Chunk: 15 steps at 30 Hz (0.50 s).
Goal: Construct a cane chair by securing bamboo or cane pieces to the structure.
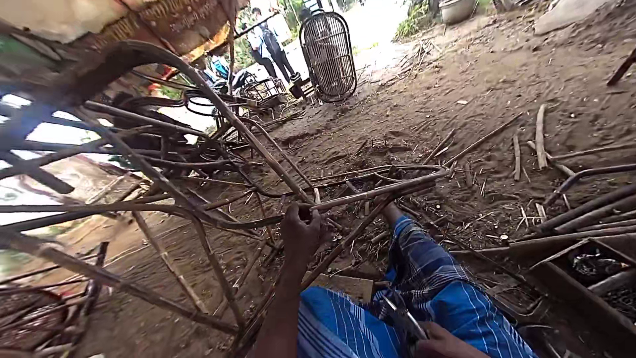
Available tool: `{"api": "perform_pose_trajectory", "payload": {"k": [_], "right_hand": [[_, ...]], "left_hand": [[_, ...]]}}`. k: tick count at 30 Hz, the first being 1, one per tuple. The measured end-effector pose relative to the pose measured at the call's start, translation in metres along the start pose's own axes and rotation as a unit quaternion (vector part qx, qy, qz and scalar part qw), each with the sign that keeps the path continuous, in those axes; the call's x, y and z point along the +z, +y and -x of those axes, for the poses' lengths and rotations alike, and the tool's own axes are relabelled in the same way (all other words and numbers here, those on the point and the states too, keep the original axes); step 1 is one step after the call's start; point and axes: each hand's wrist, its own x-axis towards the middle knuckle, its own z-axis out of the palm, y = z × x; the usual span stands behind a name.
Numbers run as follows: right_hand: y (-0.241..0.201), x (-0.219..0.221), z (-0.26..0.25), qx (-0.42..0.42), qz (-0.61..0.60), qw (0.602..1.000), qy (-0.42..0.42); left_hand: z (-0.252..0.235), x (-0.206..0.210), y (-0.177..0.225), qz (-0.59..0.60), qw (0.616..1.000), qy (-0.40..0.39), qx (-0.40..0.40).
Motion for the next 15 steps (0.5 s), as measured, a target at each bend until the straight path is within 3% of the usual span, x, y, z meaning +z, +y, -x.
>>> {"api": "perform_pose_trajectory", "payload": {"k": [5,11,15], "right_hand": [[0.0,-0.005,-0.013,-0.008,-0.086,0.996,0.025],[-0.022,-0.012,-0.038,-0.055,0.014,0.998,0.026],[-0.065,-0.007,-0.073,-0.107,0.104,0.988,0.026]], "left_hand": [[-0.005,0.005,-0.003,-0.009,1.0,0.011,0.007],[-0.012,0.011,-0.003,-0.01,1.0,0.018,-0.019],[-0.008,-0.002,0.01,0.012,0.996,-0.009,-0.084]]}}
